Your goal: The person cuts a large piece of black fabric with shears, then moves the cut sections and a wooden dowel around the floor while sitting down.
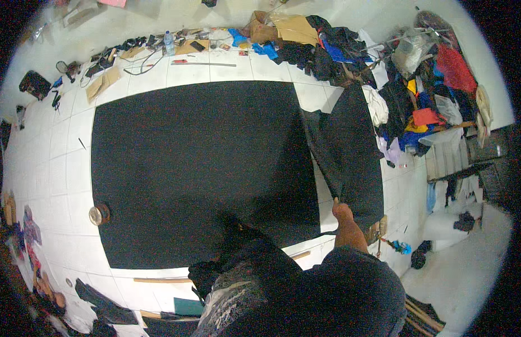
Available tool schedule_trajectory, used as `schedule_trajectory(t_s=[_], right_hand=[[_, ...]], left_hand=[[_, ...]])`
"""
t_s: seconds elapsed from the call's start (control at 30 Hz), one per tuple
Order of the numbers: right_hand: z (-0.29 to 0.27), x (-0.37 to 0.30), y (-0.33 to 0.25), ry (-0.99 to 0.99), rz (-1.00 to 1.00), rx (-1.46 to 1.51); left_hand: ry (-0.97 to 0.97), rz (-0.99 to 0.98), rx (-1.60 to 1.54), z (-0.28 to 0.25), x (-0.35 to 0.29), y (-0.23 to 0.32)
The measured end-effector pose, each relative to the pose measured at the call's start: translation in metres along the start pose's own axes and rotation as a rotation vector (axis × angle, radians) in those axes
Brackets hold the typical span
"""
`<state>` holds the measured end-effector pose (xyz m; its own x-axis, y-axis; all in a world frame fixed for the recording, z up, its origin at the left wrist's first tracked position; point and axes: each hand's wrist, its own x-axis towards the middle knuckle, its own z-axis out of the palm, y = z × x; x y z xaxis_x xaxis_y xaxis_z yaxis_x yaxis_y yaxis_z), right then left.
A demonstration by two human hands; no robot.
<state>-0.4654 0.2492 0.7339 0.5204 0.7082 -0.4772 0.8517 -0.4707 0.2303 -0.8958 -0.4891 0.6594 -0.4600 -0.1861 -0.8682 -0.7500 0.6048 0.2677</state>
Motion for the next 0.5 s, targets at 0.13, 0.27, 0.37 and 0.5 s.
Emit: schedule_trajectory(t_s=[0.13,0.27,0.37,0.5], right_hand=[[0.022,-0.082,-0.088,-0.021,-0.142,-0.015],[0.062,-0.155,-0.124,0.089,-0.165,-0.054],[0.089,-0.197,-0.157,0.167,-0.107,-0.112],[0.090,-0.298,-0.204,0.147,-0.073,0.034]], left_hand=[[0.012,0.040,0.133,-0.077,0.049,0.062],[0.043,0.093,0.292,-0.191,0.122,0.117],[0.092,0.196,0.455,-0.318,0.186,0.168],[0.198,0.812,1.066,-0.510,0.283,0.301]])
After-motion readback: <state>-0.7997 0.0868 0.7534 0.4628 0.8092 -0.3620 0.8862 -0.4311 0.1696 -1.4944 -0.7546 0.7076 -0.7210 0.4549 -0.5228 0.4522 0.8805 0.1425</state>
